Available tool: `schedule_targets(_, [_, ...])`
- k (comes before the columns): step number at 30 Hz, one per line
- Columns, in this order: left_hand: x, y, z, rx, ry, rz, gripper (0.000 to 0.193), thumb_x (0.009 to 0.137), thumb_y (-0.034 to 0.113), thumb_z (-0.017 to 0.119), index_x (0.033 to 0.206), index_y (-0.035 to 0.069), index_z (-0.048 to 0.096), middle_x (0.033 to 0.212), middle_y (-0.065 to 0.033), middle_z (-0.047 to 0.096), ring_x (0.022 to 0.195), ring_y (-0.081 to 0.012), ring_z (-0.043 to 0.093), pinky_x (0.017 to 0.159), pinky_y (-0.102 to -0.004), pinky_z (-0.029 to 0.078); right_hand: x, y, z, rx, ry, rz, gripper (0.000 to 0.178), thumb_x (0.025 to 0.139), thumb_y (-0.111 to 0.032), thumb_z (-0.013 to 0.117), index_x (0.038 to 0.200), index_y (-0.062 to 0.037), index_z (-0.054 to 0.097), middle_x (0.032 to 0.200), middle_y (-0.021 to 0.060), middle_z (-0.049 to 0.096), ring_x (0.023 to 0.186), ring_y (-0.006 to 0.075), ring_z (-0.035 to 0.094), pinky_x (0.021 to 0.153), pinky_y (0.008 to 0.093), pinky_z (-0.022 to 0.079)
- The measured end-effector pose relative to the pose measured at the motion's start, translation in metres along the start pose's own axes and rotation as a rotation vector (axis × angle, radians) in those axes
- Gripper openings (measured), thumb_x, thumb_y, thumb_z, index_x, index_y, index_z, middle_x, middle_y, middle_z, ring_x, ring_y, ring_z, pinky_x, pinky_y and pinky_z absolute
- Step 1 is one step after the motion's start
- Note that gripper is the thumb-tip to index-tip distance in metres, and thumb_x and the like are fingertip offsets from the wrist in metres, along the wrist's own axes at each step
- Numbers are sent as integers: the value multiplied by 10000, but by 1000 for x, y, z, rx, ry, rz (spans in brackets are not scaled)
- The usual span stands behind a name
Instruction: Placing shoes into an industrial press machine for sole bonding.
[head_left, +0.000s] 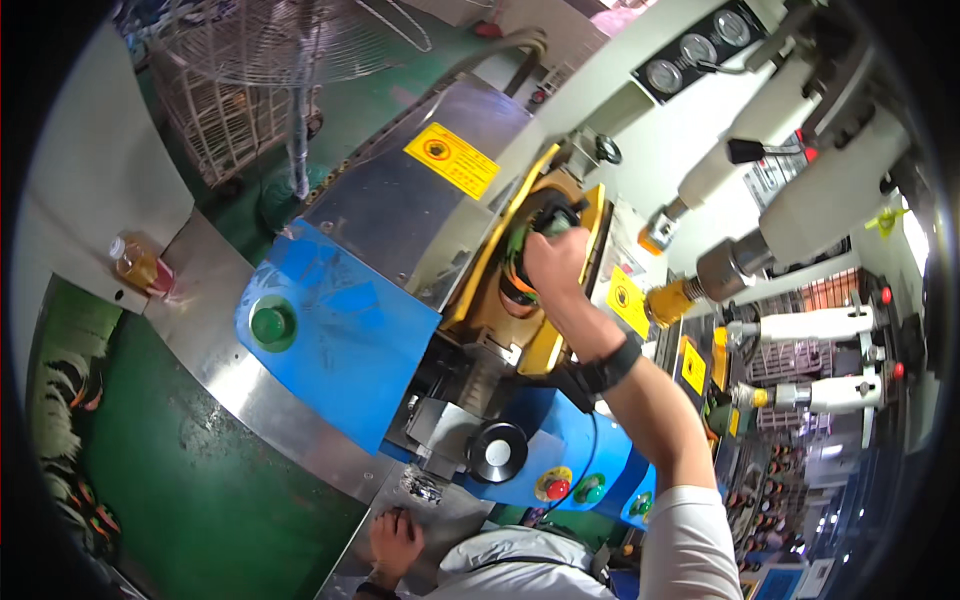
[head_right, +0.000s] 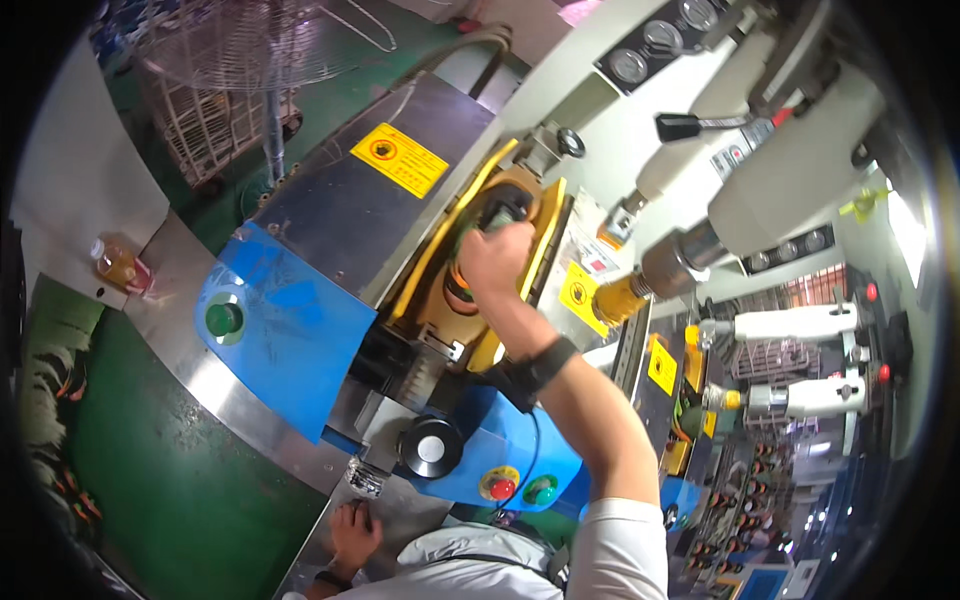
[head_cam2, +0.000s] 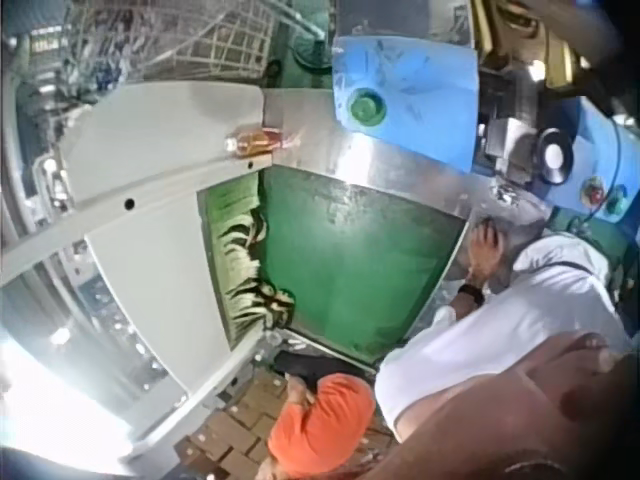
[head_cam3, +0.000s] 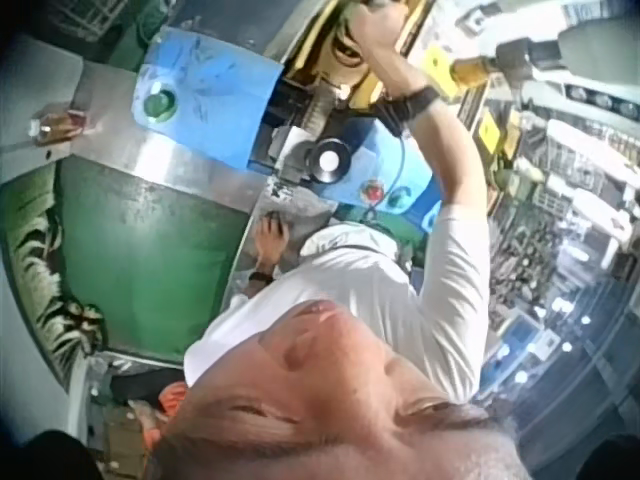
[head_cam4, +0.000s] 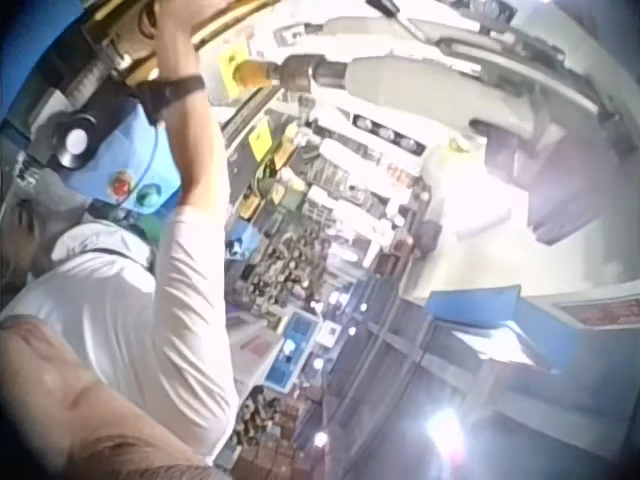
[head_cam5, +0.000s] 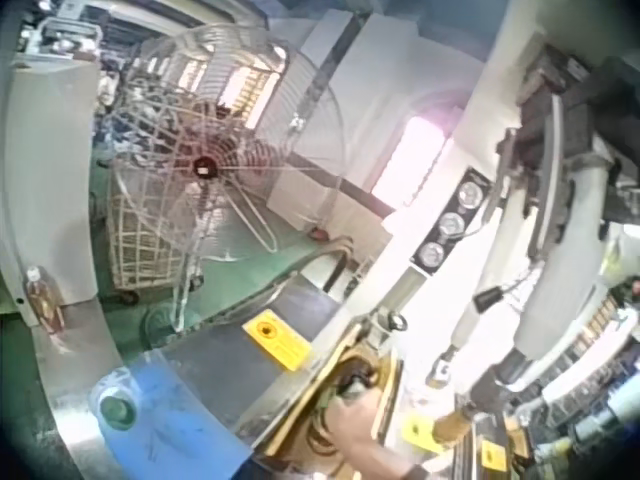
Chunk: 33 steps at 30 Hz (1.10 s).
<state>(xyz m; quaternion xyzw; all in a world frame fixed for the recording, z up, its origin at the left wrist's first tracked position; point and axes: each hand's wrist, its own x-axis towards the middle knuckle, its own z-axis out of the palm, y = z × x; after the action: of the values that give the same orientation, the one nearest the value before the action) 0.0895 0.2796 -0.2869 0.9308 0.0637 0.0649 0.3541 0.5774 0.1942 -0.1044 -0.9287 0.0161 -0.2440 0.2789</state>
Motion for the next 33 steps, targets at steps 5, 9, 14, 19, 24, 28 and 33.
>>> schedule_targets(5, [3,-8,4,25,-4,-33,328,714,167,641,1000,23,570,948,-146,567,824,-349,557,695,-468,453,4,0,-4,223,-99,433,194,704,-97,606,811,40,521,743,96,558,676,187,566,576,363,471])
schedule_targets(9, [6,4,-7,37,-10,-18,307,724,147,639,996,20,578,966,-161,576,862,-354,567,715,-470,466,25,12,-5,381,-82,141,123,714,-95,608,728,19,565,689,73,580,563,196,567,534,373,476])
schedule_targets(14, [8,13,23,19,64,30,274,762,145,635,1004,26,586,975,-171,569,895,-357,565,756,-467,473,28,20,-28,130,-270,341,516,801,-290,642,1123,72,465,1057,215,605,938,306,620,761,418,501])
schedule_targets(19, [-2,8,-5,46,50,-110,273,752,131,644,1004,40,590,991,-150,555,935,-350,547,799,-451,461,-97,-18,-175,99,-432,-449,670,857,-301,675,1357,58,411,1378,308,432,1268,408,464,1037,413,388])
schedule_targets(24, [12,31,19,31,282,-146,223,740,82,615,956,37,591,975,-139,548,893,-345,554,781,-420,467,-250,91,-299,-275,-595,-405,821,809,-174,699,1412,137,237,1485,355,208,1378,514,228,1126,545,234])
schedule_targets(28, [-7,42,37,7,208,-182,198,771,84,598,965,44,596,973,-166,538,912,-362,551,776,-440,478,-259,88,-317,-78,-670,-405,773,795,-148,685,1399,125,287,1476,340,255,1364,487,275,1130,474,274])
schedule_targets(33, [-82,44,41,-112,-195,-275,226,774,113,583,986,36,602,922,-184,570,910,-370,578,824,-461,477,-310,111,-330,330,-630,-355,629,820,-109,640,1358,103,392,1400,318,401,1309,457,387,1094,473,317])
